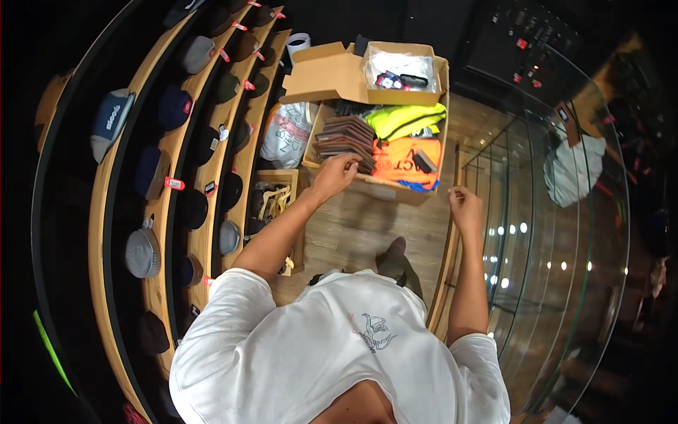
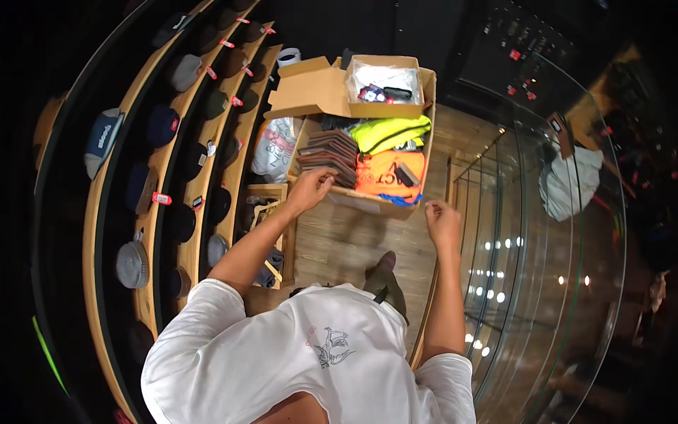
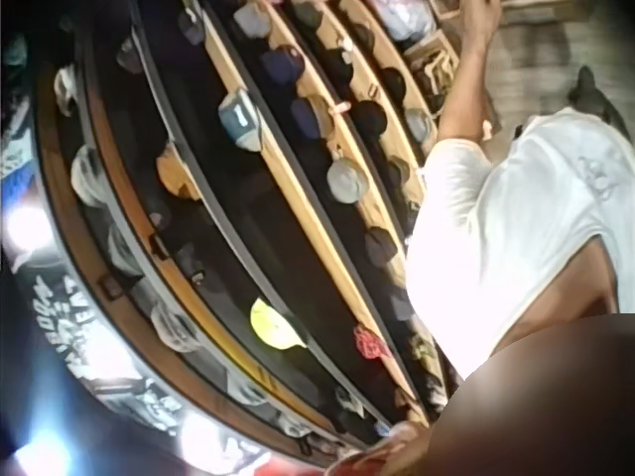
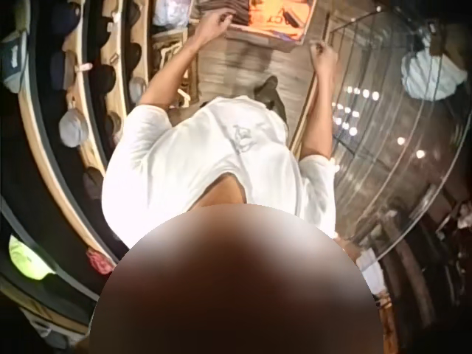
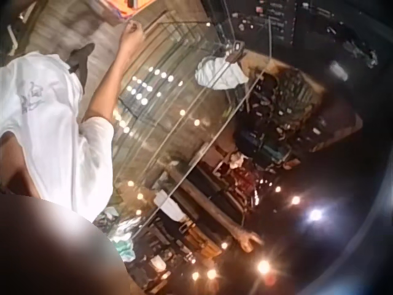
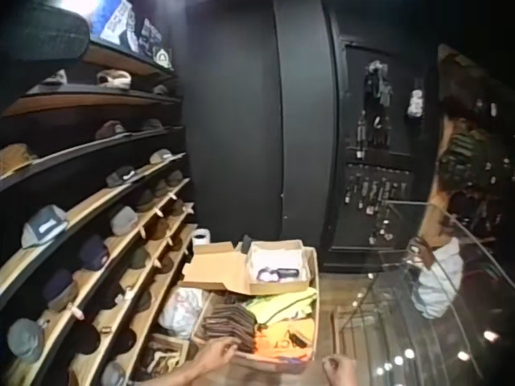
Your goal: The recorder uses a cloth to polish leather wallets and organize them in a box on a glass display counter.
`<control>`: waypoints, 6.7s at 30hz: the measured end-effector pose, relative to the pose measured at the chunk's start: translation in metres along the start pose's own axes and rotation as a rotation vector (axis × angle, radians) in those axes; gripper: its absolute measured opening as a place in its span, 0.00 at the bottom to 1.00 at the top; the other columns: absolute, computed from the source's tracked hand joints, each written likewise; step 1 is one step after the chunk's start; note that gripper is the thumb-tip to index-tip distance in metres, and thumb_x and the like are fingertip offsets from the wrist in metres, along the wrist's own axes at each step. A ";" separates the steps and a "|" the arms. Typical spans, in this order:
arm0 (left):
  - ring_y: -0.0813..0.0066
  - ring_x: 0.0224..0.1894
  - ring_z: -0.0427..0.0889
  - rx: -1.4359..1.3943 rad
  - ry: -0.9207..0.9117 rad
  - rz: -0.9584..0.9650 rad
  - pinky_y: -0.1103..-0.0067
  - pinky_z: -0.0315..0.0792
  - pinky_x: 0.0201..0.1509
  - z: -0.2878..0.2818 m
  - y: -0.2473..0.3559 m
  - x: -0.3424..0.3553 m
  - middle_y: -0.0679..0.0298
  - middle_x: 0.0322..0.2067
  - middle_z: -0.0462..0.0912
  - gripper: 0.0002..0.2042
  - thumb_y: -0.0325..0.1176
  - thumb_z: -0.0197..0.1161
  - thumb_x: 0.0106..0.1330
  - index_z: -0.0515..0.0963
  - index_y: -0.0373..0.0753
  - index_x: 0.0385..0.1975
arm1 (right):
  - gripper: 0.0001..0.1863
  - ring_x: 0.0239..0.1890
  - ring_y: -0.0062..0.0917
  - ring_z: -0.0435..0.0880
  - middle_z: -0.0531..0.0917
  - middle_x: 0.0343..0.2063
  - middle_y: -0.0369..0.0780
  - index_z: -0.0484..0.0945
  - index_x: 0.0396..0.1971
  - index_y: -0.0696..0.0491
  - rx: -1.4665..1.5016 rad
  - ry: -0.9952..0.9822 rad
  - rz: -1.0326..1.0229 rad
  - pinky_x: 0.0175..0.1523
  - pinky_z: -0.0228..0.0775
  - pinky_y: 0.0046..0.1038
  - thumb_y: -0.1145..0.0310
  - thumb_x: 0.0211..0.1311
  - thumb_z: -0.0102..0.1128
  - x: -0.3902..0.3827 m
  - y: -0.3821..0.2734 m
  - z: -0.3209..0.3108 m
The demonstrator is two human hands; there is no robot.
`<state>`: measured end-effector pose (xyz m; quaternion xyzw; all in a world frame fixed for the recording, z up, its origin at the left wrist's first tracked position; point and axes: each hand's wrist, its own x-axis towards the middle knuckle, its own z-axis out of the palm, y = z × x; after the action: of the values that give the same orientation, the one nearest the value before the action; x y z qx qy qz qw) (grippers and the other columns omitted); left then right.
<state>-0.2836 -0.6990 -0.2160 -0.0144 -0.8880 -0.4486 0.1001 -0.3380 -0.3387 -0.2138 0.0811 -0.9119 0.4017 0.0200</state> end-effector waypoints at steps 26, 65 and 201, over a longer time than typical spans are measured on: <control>0.46 0.42 0.83 0.323 -0.330 -0.035 0.58 0.75 0.48 -0.052 -0.174 0.158 0.50 0.37 0.85 0.12 0.38 0.57 0.69 0.83 0.38 0.40 | 0.14 0.43 0.44 0.84 0.86 0.38 0.48 0.85 0.40 0.55 0.017 -0.413 0.073 0.50 0.75 0.41 0.61 0.63 0.63 0.166 -0.071 0.260; 0.81 0.45 0.82 -0.876 -0.268 -0.502 0.77 0.77 0.51 0.077 -0.034 0.190 0.69 0.44 0.84 0.13 0.37 0.50 0.79 0.76 0.38 0.54 | 0.21 0.52 0.23 0.77 0.80 0.49 0.41 0.74 0.58 0.56 0.813 -0.068 0.133 0.59 0.68 0.25 0.62 0.71 0.61 0.179 0.002 0.073; 0.75 0.53 0.77 -1.122 -1.543 -0.107 0.79 0.75 0.53 0.318 0.250 -0.016 0.61 0.55 0.77 0.13 0.24 0.46 0.74 0.72 0.35 0.55 | 0.19 0.44 0.18 0.75 0.78 0.45 0.34 0.69 0.52 0.53 0.576 1.467 0.701 0.48 0.68 0.22 0.60 0.70 0.63 -0.229 0.007 -0.060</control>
<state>-0.2916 -0.2942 -0.2040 -0.3113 -0.3644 -0.6799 -0.5551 -0.1155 -0.2596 -0.2016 -0.4831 -0.5035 0.5512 0.4575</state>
